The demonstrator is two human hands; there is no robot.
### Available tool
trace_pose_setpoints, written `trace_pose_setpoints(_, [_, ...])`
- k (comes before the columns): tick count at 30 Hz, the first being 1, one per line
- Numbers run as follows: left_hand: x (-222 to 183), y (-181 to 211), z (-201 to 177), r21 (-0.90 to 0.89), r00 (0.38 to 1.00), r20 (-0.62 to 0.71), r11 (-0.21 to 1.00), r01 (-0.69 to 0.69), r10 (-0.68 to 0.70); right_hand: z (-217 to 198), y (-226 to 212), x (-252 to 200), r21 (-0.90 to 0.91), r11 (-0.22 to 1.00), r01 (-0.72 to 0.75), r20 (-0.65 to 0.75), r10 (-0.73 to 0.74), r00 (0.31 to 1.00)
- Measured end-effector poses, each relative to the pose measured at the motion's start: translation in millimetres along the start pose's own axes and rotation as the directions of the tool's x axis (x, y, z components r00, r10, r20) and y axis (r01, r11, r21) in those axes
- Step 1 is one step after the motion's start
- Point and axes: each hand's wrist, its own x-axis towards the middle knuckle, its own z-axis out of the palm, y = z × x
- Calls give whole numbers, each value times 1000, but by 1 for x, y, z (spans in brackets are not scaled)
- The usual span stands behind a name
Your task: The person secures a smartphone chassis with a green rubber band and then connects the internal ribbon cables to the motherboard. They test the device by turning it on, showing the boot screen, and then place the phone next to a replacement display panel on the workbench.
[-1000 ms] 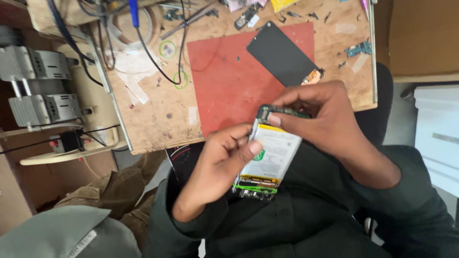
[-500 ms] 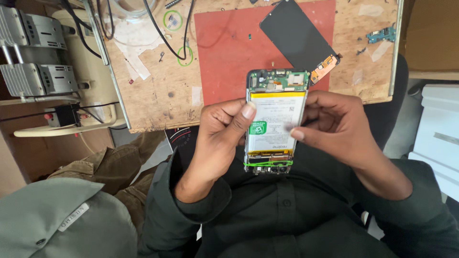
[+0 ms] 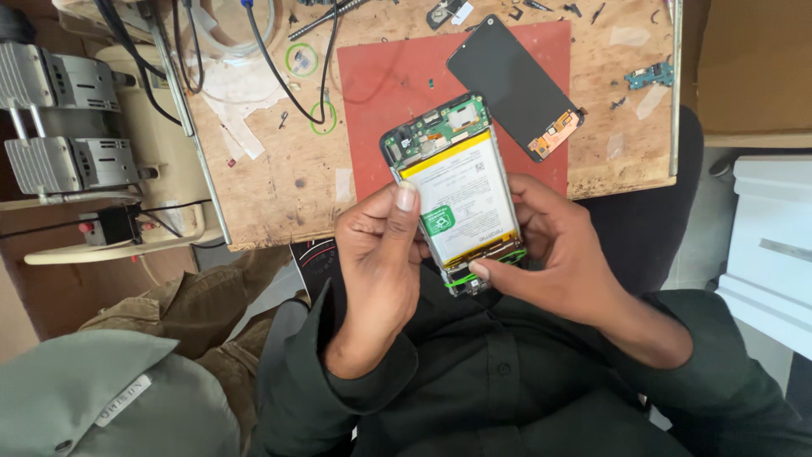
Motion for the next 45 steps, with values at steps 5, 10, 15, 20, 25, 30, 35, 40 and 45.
trace_pose_setpoints(5, [-2,1,5,-7,999,-28,1000,17,-17,6,4,3,-11,1000,29,-19,-29,999])
trace_pose_setpoints(10, [-1,-1,6,-38,1000,-19,999,5,-6,6,4,3,-42,999,19,-50,-21,999])
trace_pose_setpoints(15, [0,-3,8,-54,999,-37,998,17,-19,6,6,2,-43,998,39,-69,-41,997])
trace_pose_setpoints(20, [2,-8,7,-62,999,-49,998,5,-8,9,8,0,-64,997,42,-95,-48,994])
trace_pose_setpoints(25, [-1,-13,1,-91,996,-84,995,-27,19,-2,6,6,34,998,-51,-12,51,999])
trace_pose_setpoints(30, [-10,-26,-5,-187,985,-116,972,-144,124,-2,8,9,231,973,-30,-73,48,996])
trace_pose_setpoints(35, [-9,-5,-10,-311,990,108,949,-56,93,-32,3,4,197,976,-95,-98,116,988])
trace_pose_setpoints(40, [7,19,-23,-178,907,346,933,314,-239,-70,-18,2,60,997,-56,-167,65,984])
trace_pose_setpoints(45, [17,-9,-19,281,708,453,841,462,-541,-56,-29,6,-165,980,-113,-142,90,986])
